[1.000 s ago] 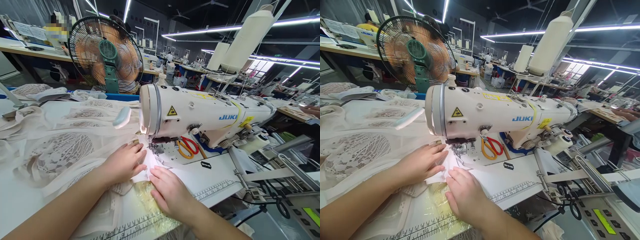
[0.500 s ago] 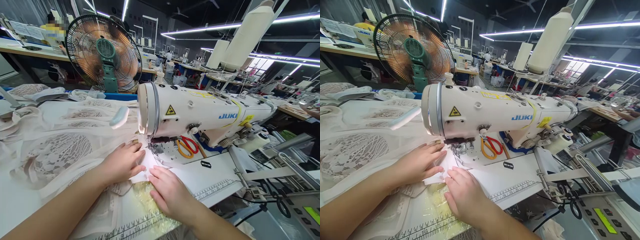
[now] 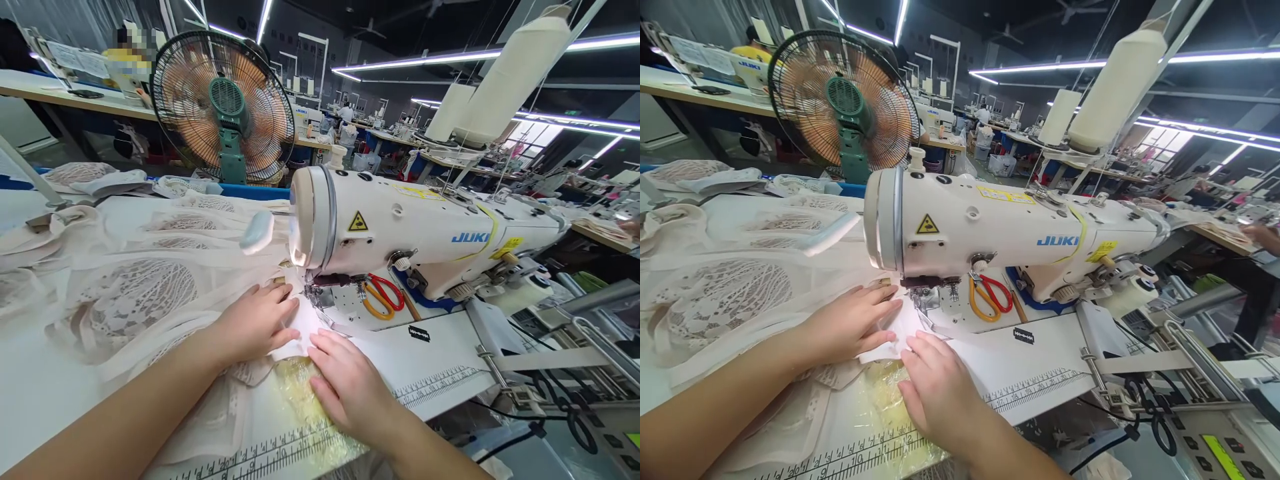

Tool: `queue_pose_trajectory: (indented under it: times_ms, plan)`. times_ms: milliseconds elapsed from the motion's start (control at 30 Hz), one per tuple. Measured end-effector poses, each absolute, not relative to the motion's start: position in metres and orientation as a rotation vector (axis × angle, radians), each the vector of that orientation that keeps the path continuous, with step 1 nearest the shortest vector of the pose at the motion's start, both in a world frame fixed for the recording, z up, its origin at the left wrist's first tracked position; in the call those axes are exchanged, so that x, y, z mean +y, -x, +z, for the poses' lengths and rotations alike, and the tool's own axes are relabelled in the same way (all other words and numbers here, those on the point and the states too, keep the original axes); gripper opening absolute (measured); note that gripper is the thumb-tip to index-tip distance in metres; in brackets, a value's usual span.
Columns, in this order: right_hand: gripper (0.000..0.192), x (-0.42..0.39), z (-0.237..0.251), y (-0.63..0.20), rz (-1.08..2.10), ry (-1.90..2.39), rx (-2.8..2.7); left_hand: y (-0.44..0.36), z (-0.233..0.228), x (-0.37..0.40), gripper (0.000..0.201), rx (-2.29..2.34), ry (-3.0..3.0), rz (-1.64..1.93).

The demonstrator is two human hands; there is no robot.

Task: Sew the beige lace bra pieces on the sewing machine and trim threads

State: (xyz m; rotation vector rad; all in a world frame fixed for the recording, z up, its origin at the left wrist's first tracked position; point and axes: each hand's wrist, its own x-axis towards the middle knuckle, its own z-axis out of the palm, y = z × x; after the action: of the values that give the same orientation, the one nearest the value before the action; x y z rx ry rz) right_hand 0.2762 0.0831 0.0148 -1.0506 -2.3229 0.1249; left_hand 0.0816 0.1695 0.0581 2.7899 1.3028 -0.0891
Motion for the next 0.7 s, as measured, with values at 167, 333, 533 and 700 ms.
queue_pose_trajectory:
  times_ms: [167, 333, 533, 700]
  plan:
    - [0.034, 0.0822, 0.0109, -0.2757, 0.097, 1.075, -2.278, -0.0829, 0.0563, 0.1666, 0.037, 1.324, -2.79, -0.054]
    - [0.035, 0.0827, 0.0099, -0.2754, 0.097, 1.083, -2.275, -0.0837, 0.0561, 0.1666, 0.037, 1.319, -2.786, -0.039]
    - [0.034, 0.0832, 0.0098, -0.276, 0.084, 1.07, -2.284, -0.0836, 0.0555, 0.1672, 0.039, 1.312, -2.766, -0.043]
    - [0.034, 0.0834, 0.0102, -0.2755, 0.101, 1.091, -2.266, -0.0831, 0.0555, 0.1686, 0.04, 1.33, -2.762, -0.047]
